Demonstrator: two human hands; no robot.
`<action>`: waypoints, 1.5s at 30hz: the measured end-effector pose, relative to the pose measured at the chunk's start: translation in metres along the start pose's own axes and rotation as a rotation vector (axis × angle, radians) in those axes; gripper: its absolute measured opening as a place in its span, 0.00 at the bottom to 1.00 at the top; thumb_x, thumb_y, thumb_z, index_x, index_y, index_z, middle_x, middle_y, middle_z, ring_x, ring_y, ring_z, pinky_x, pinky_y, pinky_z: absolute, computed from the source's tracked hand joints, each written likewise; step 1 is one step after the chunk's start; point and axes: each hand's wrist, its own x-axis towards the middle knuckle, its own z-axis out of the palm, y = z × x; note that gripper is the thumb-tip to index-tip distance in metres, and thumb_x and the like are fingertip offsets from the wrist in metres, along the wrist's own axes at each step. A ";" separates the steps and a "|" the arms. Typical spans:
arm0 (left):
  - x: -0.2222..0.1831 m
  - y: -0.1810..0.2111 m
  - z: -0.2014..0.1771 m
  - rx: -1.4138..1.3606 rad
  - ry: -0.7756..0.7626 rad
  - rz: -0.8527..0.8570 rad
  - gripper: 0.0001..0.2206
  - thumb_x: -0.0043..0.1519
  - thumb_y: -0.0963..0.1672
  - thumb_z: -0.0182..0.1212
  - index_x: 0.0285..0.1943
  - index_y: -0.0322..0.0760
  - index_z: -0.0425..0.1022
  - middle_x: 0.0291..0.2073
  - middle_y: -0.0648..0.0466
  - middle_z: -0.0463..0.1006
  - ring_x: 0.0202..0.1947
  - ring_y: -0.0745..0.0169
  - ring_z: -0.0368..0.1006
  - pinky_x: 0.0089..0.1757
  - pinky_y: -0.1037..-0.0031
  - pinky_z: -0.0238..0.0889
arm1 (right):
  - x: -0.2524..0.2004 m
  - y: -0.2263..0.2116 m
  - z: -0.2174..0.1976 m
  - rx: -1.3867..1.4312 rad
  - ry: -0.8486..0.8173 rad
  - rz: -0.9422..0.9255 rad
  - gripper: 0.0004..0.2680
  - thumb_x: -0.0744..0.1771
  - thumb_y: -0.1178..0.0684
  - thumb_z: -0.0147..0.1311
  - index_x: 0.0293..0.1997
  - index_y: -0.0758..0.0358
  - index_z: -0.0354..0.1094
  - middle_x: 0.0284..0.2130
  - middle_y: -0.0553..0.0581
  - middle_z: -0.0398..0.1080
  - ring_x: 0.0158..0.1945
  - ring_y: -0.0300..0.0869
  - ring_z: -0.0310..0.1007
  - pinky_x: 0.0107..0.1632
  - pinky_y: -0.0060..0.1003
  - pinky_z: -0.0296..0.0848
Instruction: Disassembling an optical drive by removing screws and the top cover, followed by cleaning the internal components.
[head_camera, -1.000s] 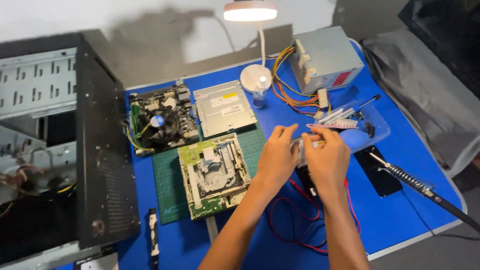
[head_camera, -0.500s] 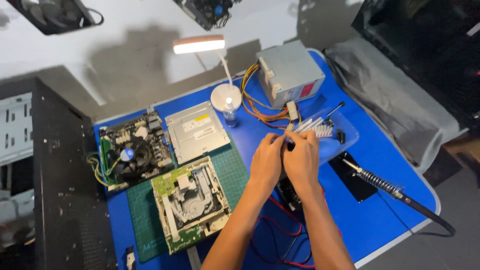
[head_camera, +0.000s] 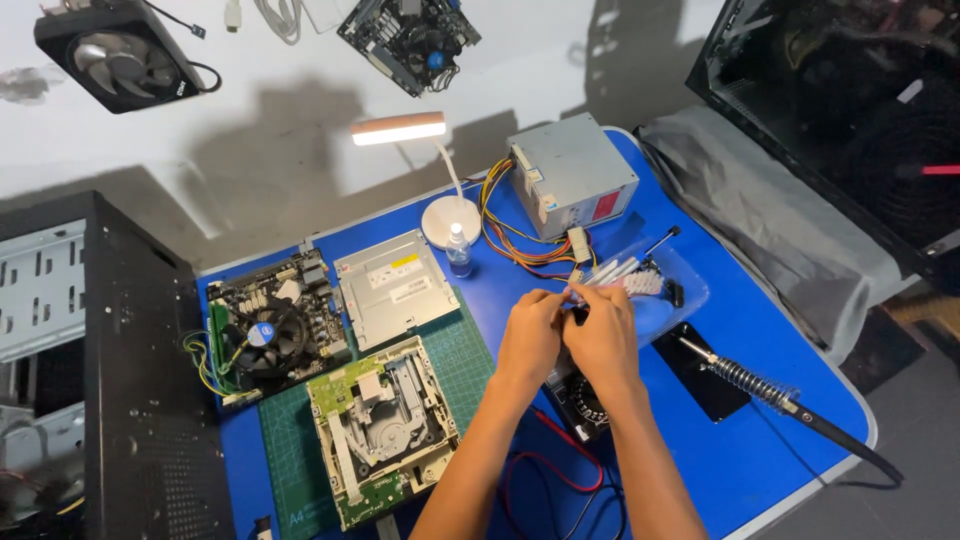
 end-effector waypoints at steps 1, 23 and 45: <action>0.000 0.000 0.000 0.000 0.000 0.003 0.10 0.65 0.39 0.58 0.54 0.41 0.79 0.44 0.56 0.75 0.48 0.62 0.75 0.43 0.78 0.73 | 0.001 0.000 0.001 0.001 0.003 0.000 0.15 0.65 0.53 0.59 0.58 0.54 0.73 0.48 0.59 0.65 0.60 0.57 0.66 0.58 0.46 0.74; 0.017 0.032 -0.027 -0.220 0.083 0.059 0.13 0.59 0.37 0.64 0.53 0.37 0.80 0.39 0.46 0.80 0.42 0.45 0.80 0.43 0.63 0.76 | 0.005 0.002 0.001 0.018 0.037 -0.032 0.13 0.66 0.56 0.49 0.56 0.62 0.74 0.47 0.66 0.74 0.55 0.54 0.72 0.60 0.46 0.70; -0.140 0.046 -0.181 0.190 0.409 0.041 0.10 0.49 0.43 0.74 0.37 0.43 0.79 0.28 0.56 0.80 0.32 0.55 0.78 0.39 0.65 0.71 | -0.101 -0.093 0.067 0.986 -0.290 -0.014 0.10 0.69 0.60 0.48 0.55 0.69 0.71 0.41 0.68 0.74 0.35 0.49 0.82 0.32 0.36 0.81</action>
